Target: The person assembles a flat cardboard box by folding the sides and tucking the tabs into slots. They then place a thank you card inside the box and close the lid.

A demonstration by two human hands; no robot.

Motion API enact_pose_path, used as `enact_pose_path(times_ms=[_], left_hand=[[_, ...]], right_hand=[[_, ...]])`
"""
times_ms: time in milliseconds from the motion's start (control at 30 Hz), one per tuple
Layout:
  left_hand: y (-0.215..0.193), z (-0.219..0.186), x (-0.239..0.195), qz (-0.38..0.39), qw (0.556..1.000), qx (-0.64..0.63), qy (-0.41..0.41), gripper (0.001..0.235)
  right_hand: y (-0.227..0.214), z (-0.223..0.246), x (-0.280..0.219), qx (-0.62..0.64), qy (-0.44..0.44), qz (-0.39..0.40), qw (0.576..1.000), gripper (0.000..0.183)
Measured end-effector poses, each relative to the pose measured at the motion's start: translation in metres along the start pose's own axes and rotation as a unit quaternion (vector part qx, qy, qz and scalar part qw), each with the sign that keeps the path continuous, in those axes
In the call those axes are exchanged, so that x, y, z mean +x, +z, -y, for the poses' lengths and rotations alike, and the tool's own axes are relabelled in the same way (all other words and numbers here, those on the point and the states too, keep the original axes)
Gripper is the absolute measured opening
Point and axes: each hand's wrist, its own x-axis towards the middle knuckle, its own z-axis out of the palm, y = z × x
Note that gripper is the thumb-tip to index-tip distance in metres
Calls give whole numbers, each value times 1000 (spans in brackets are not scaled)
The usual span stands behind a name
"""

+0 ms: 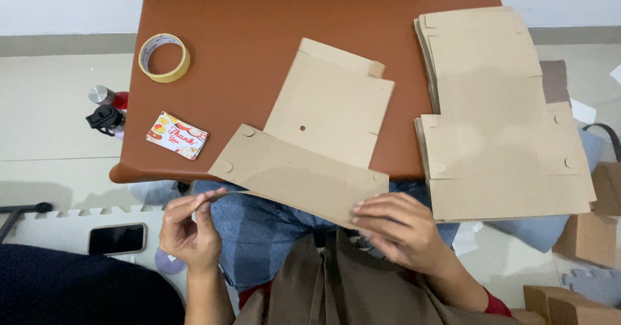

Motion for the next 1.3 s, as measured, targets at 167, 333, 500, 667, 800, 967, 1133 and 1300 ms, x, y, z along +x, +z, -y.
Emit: enact_pose_path(times_ms=[167,333,500,667,800,967,1133,1300], left_hand=[[10,-7,6,25,998,52,5,8],[37,-11,25,59,985,155,-57,8],[59,0,35,126,918,365,-85,25],[75,8,36,127,893,431,29,39],[74,16,30,254,888,372,90,42],[69,25,33,299,919,258,-9,36],[63,14,48,254,954,124,-103,36],[53,17,50,238,960,43,-138,37]], right_hand=[[0,-41,-2,-103,121,-87,983,13],[1,-43,5,-74,255,-155,952,42],[5,-21,32,-175,330,-109,921,54],[37,-60,17,-355,198,-111,907,45],[54,-88,0,-287,125,-49,949,37],[68,-73,2,-305,96,5,948,43],[112,-62,21,-317,71,56,944,66],[160,-39,68,-274,47,93,956,85]])
